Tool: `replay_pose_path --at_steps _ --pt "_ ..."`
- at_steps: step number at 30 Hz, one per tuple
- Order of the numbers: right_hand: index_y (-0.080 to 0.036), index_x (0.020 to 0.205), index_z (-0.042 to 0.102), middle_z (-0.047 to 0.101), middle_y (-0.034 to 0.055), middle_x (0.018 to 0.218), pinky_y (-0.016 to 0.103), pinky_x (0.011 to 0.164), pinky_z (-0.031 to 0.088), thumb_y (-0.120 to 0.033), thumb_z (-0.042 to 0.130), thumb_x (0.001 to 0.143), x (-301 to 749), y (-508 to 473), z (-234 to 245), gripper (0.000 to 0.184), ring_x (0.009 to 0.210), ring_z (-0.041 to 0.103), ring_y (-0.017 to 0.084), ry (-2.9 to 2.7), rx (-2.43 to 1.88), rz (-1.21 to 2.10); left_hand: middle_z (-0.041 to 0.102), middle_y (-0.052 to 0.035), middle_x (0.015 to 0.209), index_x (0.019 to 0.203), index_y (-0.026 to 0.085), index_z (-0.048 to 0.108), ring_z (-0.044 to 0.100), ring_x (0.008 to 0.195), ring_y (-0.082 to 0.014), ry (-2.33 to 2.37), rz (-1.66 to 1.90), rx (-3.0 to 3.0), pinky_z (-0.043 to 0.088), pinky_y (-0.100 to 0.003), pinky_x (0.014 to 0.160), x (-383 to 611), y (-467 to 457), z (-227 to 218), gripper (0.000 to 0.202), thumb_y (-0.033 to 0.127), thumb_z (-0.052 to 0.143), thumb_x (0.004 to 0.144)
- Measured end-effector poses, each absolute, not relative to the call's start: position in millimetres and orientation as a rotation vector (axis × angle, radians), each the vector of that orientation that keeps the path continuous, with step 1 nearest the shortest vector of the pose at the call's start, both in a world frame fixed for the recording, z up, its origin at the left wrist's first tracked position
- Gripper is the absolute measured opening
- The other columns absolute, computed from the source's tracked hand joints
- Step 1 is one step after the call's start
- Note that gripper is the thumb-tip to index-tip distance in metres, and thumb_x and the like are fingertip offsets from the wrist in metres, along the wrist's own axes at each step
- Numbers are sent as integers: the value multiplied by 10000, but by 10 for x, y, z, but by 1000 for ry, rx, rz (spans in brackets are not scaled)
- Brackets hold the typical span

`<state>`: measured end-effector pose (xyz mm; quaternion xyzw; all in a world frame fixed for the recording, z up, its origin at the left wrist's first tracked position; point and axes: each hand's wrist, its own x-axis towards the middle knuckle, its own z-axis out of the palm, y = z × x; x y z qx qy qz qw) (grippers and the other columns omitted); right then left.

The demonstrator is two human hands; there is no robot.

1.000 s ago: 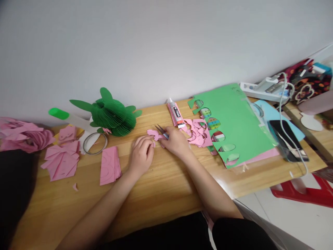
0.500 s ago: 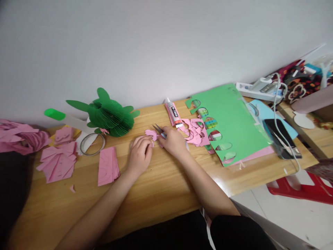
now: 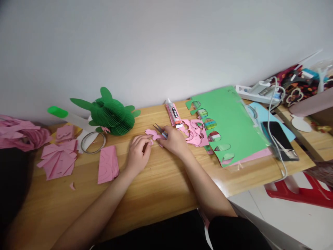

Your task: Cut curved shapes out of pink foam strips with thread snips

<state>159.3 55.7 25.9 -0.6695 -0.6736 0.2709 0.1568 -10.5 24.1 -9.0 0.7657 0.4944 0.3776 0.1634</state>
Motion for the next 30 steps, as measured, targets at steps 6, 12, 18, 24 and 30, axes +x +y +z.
replay_pose_path --at_steps 6,12,18,24,30 --pt "-207 979 700 771 96 888 291 630 416 -249 659 780 1551 543 239 207 850 705 288 -1969 -1929 742 749 -103 1045 822 202 591 649 1018 -257 1395 1070 2177 505 -453 907 -96 242 -75 150 71 532 865" --pt "-200 920 688 769 86 834 290 637 423 -242 674 769 1564 544 206 158 815 701 277 -1902 -1879 808 756 -96 1003 813 205 594 660 995 -255 1382 1089 2162 519 -467 892 -98 250 -69 161 70 524 865" --pt "-154 914 666 721 32 627 267 619 460 -265 512 882 1628 552 266 193 657 667 201 -1774 -1690 1065 758 -92 1020 837 204 622 674 1028 -235 1363 1159 2098 538 -449 909 -103 254 -85 158 65 553 867" --pt "-157 764 661 658 -8 665 253 602 449 -374 618 772 1574 502 356 221 626 588 161 -1794 -1516 1248 762 -76 1004 843 211 660 685 995 -225 1361 1260 2002 545 -446 885 -112 284 -112 95 139 610 882" --pt "-181 625 590 523 -45 542 229 516 376 -381 613 735 1484 483 385 229 533 468 129 -1784 -1617 1163 766 -75 990 831 208 680 681 993 -228 1340 1277 1981 533 -455 897 -109 291 -118 112 123 618 868"
